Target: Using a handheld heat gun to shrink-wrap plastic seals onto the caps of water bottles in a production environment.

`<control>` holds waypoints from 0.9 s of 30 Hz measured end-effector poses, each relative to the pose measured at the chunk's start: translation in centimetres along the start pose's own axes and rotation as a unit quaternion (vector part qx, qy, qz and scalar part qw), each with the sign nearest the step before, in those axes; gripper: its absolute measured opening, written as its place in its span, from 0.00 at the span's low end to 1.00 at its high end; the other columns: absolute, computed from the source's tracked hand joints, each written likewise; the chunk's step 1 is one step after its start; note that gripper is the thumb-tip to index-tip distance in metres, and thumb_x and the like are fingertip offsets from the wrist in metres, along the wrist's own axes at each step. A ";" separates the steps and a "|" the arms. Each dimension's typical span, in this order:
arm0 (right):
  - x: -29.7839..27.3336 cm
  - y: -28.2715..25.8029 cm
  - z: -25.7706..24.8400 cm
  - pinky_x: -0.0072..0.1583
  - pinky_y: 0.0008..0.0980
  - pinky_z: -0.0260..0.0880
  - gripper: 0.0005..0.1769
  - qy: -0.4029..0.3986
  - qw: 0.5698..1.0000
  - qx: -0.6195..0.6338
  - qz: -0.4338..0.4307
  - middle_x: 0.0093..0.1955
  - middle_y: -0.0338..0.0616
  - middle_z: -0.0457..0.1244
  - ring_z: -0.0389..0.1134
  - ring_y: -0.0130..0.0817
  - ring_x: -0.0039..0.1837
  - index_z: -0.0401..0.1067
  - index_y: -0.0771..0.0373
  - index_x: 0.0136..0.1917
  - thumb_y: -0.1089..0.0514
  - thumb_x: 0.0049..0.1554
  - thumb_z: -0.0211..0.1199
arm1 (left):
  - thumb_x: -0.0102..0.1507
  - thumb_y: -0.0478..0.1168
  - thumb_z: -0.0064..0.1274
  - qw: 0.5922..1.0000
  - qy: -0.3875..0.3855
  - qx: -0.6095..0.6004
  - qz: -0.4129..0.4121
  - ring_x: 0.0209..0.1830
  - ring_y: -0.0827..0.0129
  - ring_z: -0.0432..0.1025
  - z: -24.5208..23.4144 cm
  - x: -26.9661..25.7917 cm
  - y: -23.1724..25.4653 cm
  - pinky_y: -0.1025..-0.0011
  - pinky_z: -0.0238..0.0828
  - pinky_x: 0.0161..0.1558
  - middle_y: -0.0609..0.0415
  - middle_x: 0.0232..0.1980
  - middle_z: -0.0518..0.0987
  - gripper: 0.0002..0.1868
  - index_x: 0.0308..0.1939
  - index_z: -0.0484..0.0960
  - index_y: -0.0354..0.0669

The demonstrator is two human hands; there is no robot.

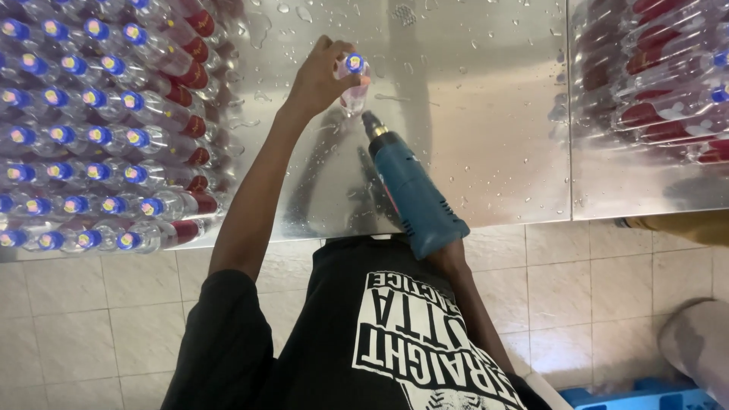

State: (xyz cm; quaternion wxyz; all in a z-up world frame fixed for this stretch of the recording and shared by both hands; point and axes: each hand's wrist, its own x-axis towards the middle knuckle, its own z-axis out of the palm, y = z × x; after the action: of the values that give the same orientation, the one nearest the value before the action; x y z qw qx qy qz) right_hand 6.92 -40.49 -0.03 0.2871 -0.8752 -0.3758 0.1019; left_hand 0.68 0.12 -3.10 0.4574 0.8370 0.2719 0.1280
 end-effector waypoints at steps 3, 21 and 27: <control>0.7 0.3 0.0 0.38 0.38 0.70 0.24 -0.001 1.000 -0.004 -0.015 0.25 0.46 0.63 0.68 0.48 0.31 0.68 0.62 0.29 0.49 0.58 0.75 | 0.71 0.55 0.63 1.000 -0.009 -0.006 0.022 0.72 0.51 0.67 0.1 -0.4 -0.2 0.51 0.67 0.69 0.46 0.68 0.64 0.34 0.75 0.69 0.46; 1.8 2.3 -0.6 0.37 0.37 0.70 0.26 0.005 0.998 -0.014 -0.069 0.23 0.46 0.62 0.67 0.50 0.30 0.67 0.61 0.27 0.51 0.58 0.75 | 0.69 0.77 0.33 0.970 -0.068 -0.231 -0.022 0.89 0.44 0.42 2.5 -1.9 -4.1 0.43 0.43 0.85 0.41 0.86 0.45 0.49 0.85 0.50 0.52; -0.1 5.7 -3.3 0.37 0.37 0.70 0.27 0.018 0.997 -0.022 -0.067 0.23 0.46 0.62 0.67 0.50 0.29 0.66 0.61 0.26 0.51 0.59 0.75 | 0.68 0.58 0.59 0.913 -0.068 -0.402 0.001 0.90 0.45 0.46 5.5 -4.3 -8.0 0.46 0.45 0.86 0.40 0.89 0.51 0.51 0.87 0.50 0.45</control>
State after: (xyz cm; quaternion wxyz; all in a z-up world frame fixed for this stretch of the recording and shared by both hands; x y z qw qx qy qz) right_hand 11.63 -45.13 -0.65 0.2809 -0.8559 -0.4303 0.0582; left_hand -2.98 -2.70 -12.66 0.7725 0.5891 0.1650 0.1702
